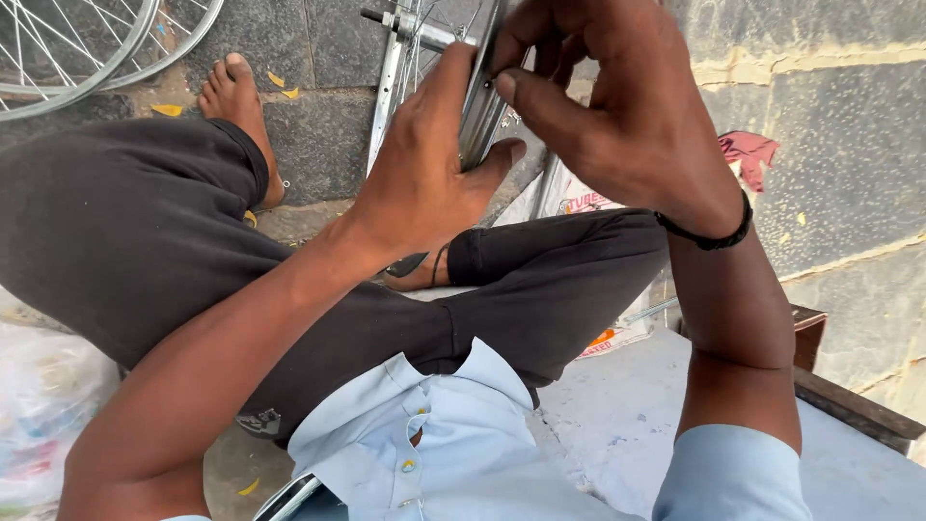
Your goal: Repairing or assembling a bicycle wheel by adjusting spokes and rim.
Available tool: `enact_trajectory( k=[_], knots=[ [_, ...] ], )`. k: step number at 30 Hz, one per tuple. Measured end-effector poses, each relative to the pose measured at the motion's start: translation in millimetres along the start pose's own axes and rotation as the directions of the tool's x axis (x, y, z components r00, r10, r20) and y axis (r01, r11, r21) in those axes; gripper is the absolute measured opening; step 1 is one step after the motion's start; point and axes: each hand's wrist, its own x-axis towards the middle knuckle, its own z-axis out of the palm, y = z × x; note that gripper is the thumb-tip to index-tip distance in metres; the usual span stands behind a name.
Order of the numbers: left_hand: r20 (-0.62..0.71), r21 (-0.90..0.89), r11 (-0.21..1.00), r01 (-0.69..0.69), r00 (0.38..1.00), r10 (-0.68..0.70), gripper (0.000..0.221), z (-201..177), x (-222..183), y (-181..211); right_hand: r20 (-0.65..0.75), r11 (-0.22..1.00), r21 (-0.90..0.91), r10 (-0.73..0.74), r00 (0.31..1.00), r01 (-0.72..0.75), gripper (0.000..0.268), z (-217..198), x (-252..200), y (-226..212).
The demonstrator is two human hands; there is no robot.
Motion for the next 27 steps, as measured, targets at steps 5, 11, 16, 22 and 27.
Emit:
enact_trajectory(
  k=[5, 11, 16, 22, 27],
  knots=[
    [-0.015, -0.032, 0.999, -0.031, 0.999, 0.030, 0.053, 2.5, -1.1, -4.6, 0.044, 0.970, 0.209, 0.116, 0.992, -0.123, 0.027, 3.3, -6.1, 7.9],
    [-0.014, -0.010, 0.997, -0.071, 0.997, 0.071, 0.057, 12.7, -1.0, -18.2, 0.086, 0.937, 0.274, 0.201, 0.976, -0.217, 0.028, -1.5, 1.5, 4.3],
    [-0.008, 0.001, 0.999, -0.043, 0.999, 0.043, 0.060, 14.4, -0.5, -20.4, 0.077, 0.914, 0.353, 0.183, 0.980, -0.198, 0.031, 2.2, 0.2, 7.8],
    [0.055, 0.024, 0.998, 0.053, 0.997, -0.054, 0.049, 2.1, 4.7, -8.1, -0.068, 0.987, -0.128, 0.086, 0.994, -0.095, 0.035, 23.2, -3.8, -6.8],
    [-0.053, 0.183, 0.968, 0.171, 0.985, -0.164, 0.035, -8.4, 11.9, -19.5, -0.655, 0.932, 0.361, 0.271, 0.705, -0.023, 0.015, 88.8, -25.4, 41.8]
  ],
)
